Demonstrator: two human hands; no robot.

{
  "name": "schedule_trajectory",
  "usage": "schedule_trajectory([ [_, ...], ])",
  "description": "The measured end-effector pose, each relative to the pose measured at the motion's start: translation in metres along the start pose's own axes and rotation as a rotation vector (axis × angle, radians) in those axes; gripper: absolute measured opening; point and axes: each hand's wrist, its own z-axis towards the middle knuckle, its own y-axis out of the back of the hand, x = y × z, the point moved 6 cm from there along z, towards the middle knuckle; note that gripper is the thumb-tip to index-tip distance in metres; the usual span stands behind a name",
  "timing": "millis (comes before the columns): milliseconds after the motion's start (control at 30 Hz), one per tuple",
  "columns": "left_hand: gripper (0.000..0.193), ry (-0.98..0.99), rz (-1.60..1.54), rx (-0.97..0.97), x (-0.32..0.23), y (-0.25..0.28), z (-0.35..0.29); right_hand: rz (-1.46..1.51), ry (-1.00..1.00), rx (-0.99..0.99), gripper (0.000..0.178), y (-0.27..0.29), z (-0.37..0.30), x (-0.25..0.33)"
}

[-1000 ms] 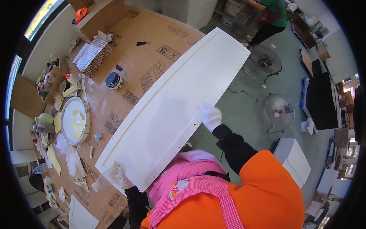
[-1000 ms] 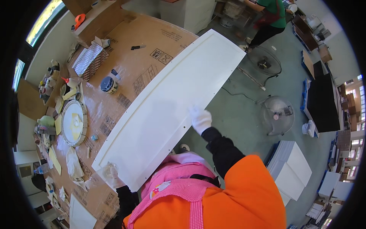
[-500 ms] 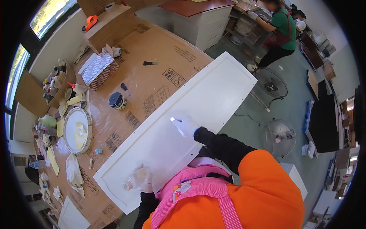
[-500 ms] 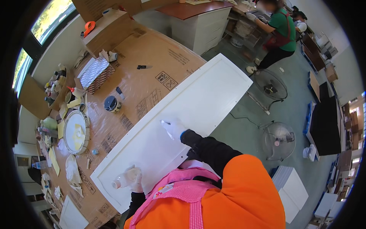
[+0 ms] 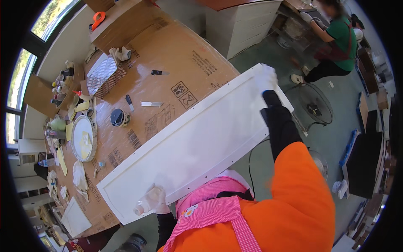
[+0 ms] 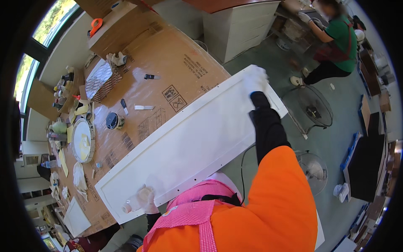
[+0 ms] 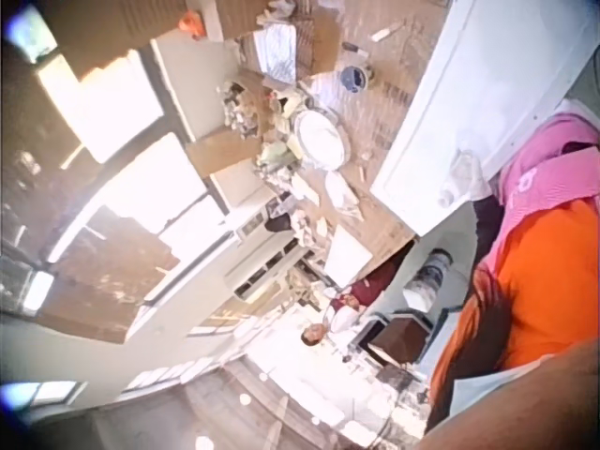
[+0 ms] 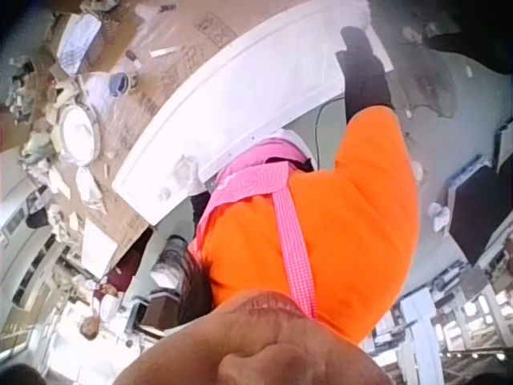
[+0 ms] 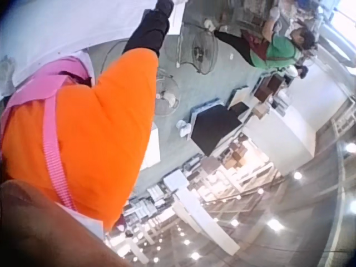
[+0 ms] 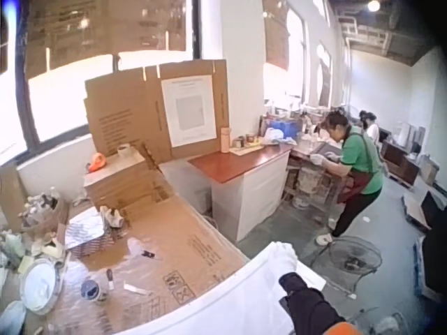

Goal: The recorder is applying glue and cleaning a white furniture panel on a workshop table.

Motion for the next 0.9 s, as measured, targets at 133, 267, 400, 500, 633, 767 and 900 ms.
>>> schedule_trajectory([
  [133,0.067,-0.045,0.009,-0.062,0.008,0.009,0.007,-0.094,-0.654,0.192,0.080,0.005,0.043,-0.279],
  [267,0.065,0.009,-0.077,-0.233,0.014,0.047,-0.009,0.014,-0.576,0.239,0.092,-0.063,-0.009,-0.253],
  [400,0.066,0.027,0.042,-0.196,0.022,0.062,-0.002,0.084,-0.610,0.223,0.094,-0.049,-0.027,-0.201],
  [500,0.066,-0.040,0.078,-0.266,0.002,0.036,0.010,0.134,-0.525,0.266,0.095,-0.054,-0.032,-0.172],
  [633,0.067,-0.051,0.088,-0.213,-0.021,0.014,0.010,0.152,-0.446,0.286,0.093,-0.071,-0.043,-0.141],
  [767,0.068,-0.097,0.084,-0.239,-0.009,0.022,0.006,0.169,-0.258,0.285,0.086,-0.049,-0.055,-0.105],
  [900,0.069,0.013,0.022,-0.265,-0.013,-0.009,0.005,-0.044,-0.186,0.416,0.076,-0.056,-0.034,-0.127],
])
